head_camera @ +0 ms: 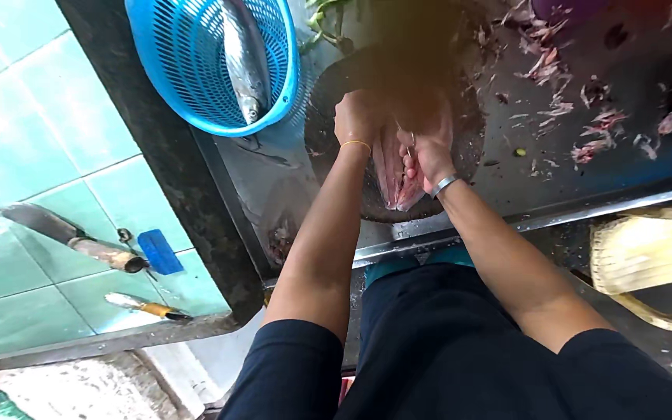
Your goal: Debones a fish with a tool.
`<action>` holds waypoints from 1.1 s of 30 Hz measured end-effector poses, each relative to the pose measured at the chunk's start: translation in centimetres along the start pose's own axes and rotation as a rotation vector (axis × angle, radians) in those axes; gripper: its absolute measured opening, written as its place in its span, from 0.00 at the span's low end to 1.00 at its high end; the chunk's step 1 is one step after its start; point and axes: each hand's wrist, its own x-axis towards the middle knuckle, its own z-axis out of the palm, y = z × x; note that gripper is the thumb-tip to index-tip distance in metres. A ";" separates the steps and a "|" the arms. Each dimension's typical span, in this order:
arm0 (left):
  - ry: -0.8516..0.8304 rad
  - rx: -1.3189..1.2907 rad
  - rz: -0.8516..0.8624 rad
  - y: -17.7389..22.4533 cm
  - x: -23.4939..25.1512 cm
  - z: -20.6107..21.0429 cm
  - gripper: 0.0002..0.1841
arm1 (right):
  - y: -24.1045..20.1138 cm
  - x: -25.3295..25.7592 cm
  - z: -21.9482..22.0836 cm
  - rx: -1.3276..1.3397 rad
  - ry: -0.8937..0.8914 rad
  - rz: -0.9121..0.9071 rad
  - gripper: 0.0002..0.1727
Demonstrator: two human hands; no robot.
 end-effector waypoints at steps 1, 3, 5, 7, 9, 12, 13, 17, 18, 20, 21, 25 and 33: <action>-0.007 -0.003 -0.001 0.0 -0.1 0.0 0.18 | 0.1 -0.5 -0.1 -0.033 0.008 -0.054 0.20; -0.014 -0.013 -0.001 0.2 -0.2 -0.1 0.18 | -0.5 -1.7 -0.7 -0.164 -0.013 -0.189 0.19; -0.020 -0.016 0.012 0.1 -0.2 -0.1 0.18 | -2.0 -3.7 -2.1 -0.436 -0.081 -0.336 0.17; -0.035 -0.019 0.047 0.0 0.3 -0.4 0.19 | -4.1 -5.8 -4.0 -0.495 -0.145 -0.406 0.13; -0.073 -0.022 0.068 -0.5 0.4 -0.5 0.20 | -4.1 -5.9 -5.5 -0.378 -0.055 -0.272 0.20; -0.083 -0.041 0.094 -0.2 0.9 -0.9 0.23 | -2.7 -3.7 -5.6 -0.972 0.147 -0.315 0.27; -0.075 -0.039 0.096 -0.4 1.1 -1.0 0.23 | -2.1 -3.2 -4.8 -1.136 0.164 -0.290 0.30; -0.079 -0.040 0.100 -0.5 0.5 -0.6 0.20 | -1.5 -3.6 -3.7 -1.391 0.184 -0.332 0.21; -0.073 -0.040 0.114 -0.5 0.6 -0.7 0.20 | -2.5 -4.6 -4.3 -1.366 0.214 -0.431 0.19; -0.085 -0.029 0.177 -1.0 0.5 -0.5 0.20 | -3.6 -6.0 -7.7 -1.347 0.319 -0.630 0.21; -0.100 -0.022 0.229 -1.1 0.5 -0.4 0.20 | -3.8 -5.9 -9.8 -1.386 0.389 -0.621 0.23; -0.177 0.054 0.395 -1.0 1.2 -0.2 0.15 | -3.1 -5.8 -13.1 -1.320 0.437 -0.270 0.27; -0.276 0.057 0.425 -1.3 1.3 -0.3 0.15 | 0.4 -2.7 -4.5 -0.533 -0.149 -0.268 0.18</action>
